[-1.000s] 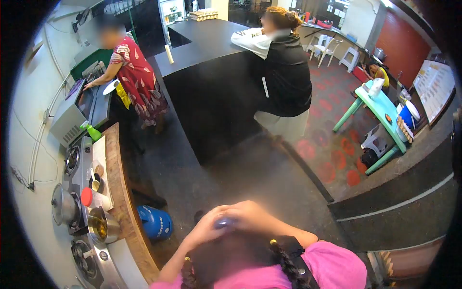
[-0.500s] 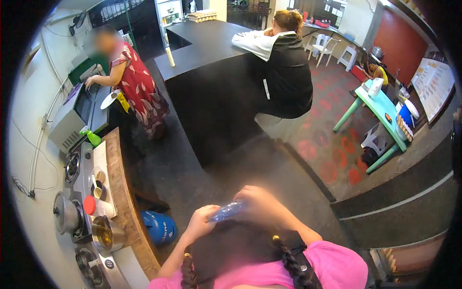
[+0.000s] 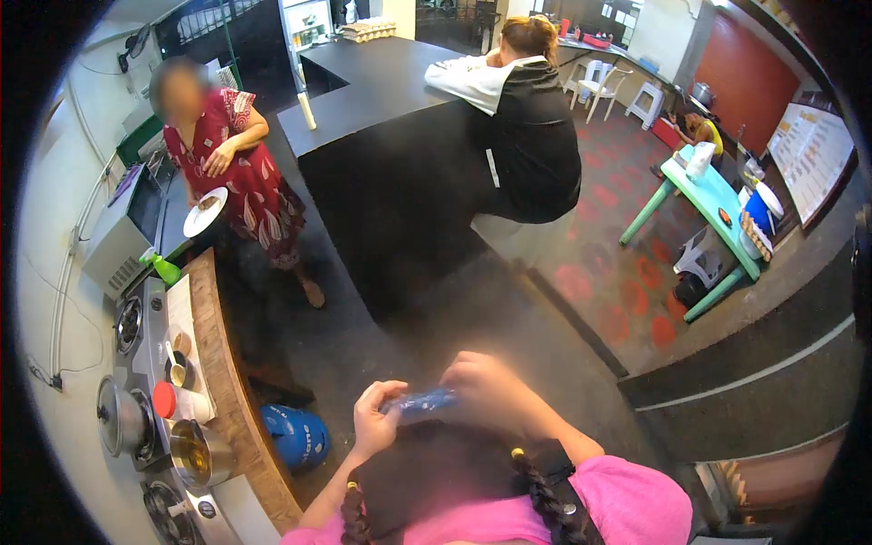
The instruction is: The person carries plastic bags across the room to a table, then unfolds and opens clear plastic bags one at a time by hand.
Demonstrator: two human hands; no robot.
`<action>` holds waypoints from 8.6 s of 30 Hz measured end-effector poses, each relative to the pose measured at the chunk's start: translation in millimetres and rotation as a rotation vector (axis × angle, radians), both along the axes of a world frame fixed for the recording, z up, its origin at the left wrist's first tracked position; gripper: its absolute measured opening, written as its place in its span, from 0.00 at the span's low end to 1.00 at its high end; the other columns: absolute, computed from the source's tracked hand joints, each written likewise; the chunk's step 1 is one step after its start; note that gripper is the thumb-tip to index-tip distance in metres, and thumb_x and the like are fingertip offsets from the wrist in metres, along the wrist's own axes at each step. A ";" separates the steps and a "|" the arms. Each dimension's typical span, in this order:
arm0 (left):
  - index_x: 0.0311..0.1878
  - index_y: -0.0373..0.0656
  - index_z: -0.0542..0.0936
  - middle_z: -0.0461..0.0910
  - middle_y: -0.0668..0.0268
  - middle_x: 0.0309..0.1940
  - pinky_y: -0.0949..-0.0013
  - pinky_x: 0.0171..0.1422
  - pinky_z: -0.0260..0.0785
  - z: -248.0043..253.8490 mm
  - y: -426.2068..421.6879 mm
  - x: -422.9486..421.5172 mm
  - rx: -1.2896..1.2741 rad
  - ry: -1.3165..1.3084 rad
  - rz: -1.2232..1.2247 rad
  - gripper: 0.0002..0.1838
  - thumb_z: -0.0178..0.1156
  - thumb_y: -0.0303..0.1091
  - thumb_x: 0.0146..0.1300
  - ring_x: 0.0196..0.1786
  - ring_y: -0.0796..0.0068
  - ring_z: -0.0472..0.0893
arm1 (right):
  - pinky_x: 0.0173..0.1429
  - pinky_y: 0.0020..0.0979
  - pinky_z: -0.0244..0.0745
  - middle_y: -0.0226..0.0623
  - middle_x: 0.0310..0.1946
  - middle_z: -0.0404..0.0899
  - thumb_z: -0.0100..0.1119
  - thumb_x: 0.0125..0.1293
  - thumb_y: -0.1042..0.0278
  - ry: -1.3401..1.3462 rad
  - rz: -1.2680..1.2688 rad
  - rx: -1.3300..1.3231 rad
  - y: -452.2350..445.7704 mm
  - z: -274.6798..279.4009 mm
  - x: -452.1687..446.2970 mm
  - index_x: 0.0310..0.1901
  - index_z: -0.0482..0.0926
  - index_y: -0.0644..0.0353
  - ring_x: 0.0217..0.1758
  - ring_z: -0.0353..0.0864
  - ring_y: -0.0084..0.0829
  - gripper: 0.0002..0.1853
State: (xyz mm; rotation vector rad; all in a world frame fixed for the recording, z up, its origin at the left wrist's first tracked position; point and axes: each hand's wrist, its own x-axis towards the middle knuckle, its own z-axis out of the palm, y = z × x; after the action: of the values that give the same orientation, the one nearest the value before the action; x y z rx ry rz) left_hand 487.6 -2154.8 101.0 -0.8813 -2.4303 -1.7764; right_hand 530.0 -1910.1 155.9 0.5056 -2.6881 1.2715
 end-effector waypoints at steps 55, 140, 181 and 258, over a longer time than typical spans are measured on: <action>0.32 0.38 0.78 0.79 0.61 0.30 0.70 0.41 0.70 5.7 -155.6 213.1 0.065 -0.034 0.260 0.09 0.67 0.18 0.47 0.33 0.66 0.79 | 0.49 0.37 0.69 0.30 0.32 0.78 0.68 0.55 0.62 0.242 0.609 -0.027 -183.7 13.0 119.7 0.37 0.81 0.53 0.41 0.79 0.35 0.10; 0.47 0.32 0.80 0.82 0.58 0.42 0.66 0.57 0.70 -101.6 -203.6 -1342.0 0.082 -0.464 -0.157 0.13 0.63 0.32 0.66 0.47 0.69 0.80 | 0.56 0.32 0.74 0.40 0.54 0.74 0.60 0.69 0.61 -0.248 -0.596 -0.221 -243.0 -225.7 -1145.8 0.54 0.79 0.54 0.57 0.75 0.35 0.14; 0.53 0.31 0.78 0.81 0.60 0.46 0.67 0.61 0.67 -78.7 -73.0 -1661.9 0.034 -0.638 0.041 0.21 0.66 0.37 0.65 0.50 0.71 0.78 | 0.71 0.44 0.64 0.48 0.64 0.73 0.51 0.68 0.57 -0.250 -1.442 0.749 186.5 -314.1 -1484.9 0.64 0.73 0.56 0.67 0.71 0.49 0.24; 0.45 0.38 0.86 0.54 0.51 0.76 0.53 0.75 0.55 17.7 -147.2 -773.9 -0.079 -0.590 -3.235 0.12 0.67 0.33 0.60 0.77 0.56 0.57 | 0.50 0.31 0.73 0.39 0.41 0.81 0.53 0.74 0.56 1.365 -2.821 0.192 -619.8 -5.1 -770.2 0.44 0.79 0.68 0.42 0.78 0.30 0.19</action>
State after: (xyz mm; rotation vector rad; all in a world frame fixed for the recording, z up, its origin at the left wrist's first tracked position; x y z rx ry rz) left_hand -286.3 -2302.0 118.7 1.4208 -0.7097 -0.0169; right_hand -240.2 -2529.8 150.7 -1.3358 -0.3259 -0.3994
